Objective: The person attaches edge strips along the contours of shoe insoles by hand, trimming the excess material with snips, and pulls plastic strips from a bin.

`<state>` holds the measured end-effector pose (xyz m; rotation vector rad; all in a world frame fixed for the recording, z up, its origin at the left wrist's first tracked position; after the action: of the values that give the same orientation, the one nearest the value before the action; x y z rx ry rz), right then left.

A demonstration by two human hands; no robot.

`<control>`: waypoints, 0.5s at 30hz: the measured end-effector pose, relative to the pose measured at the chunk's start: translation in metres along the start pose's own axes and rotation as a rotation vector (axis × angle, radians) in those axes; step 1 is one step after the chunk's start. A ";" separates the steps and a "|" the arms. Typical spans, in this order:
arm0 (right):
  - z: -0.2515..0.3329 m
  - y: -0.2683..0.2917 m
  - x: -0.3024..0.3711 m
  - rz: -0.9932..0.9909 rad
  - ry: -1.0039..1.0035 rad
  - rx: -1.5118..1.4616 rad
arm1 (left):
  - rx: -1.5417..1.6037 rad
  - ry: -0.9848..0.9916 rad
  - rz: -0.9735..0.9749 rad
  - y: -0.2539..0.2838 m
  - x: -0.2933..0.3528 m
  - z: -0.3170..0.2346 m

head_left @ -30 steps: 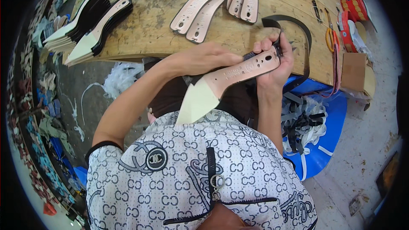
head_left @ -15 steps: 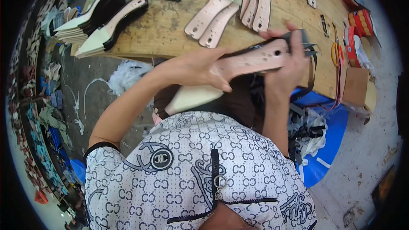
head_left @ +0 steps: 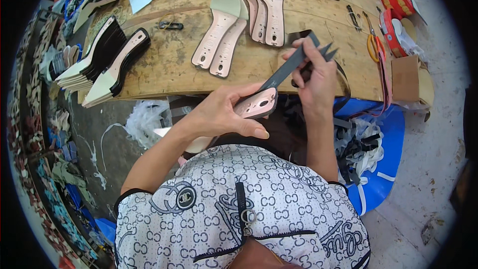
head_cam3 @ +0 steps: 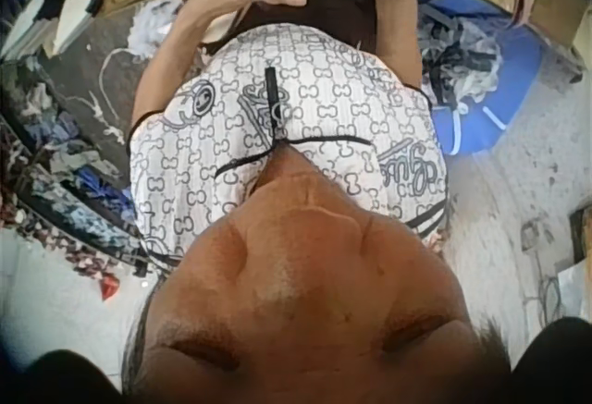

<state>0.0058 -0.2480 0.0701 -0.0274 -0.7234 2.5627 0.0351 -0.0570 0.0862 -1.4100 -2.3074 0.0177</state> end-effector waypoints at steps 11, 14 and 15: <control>-0.002 -0.011 0.074 -0.046 0.116 -0.135 | -0.891 -0.680 -0.522 0.030 -0.040 -0.034; -0.005 -0.021 0.069 -0.070 0.317 0.048 | -0.842 -0.715 -0.560 0.023 -0.064 -0.036; -0.012 -0.021 0.060 -0.102 0.373 0.091 | -0.738 -0.755 -0.638 0.021 -0.076 -0.031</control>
<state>-0.0367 -0.1992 0.0763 -0.4157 -0.4534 2.3933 0.0939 -0.1183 0.0820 -0.9317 -3.5568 -0.6543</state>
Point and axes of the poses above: each hand's wrist, its own x-axis away from the middle knuckle, its own y-axis out of the back of the hand, z = x × y, the point moved 3 cm from there along -x, towards the middle knuckle, and after that the axes turned 3 degrees about -x, right-handed, at the moved point
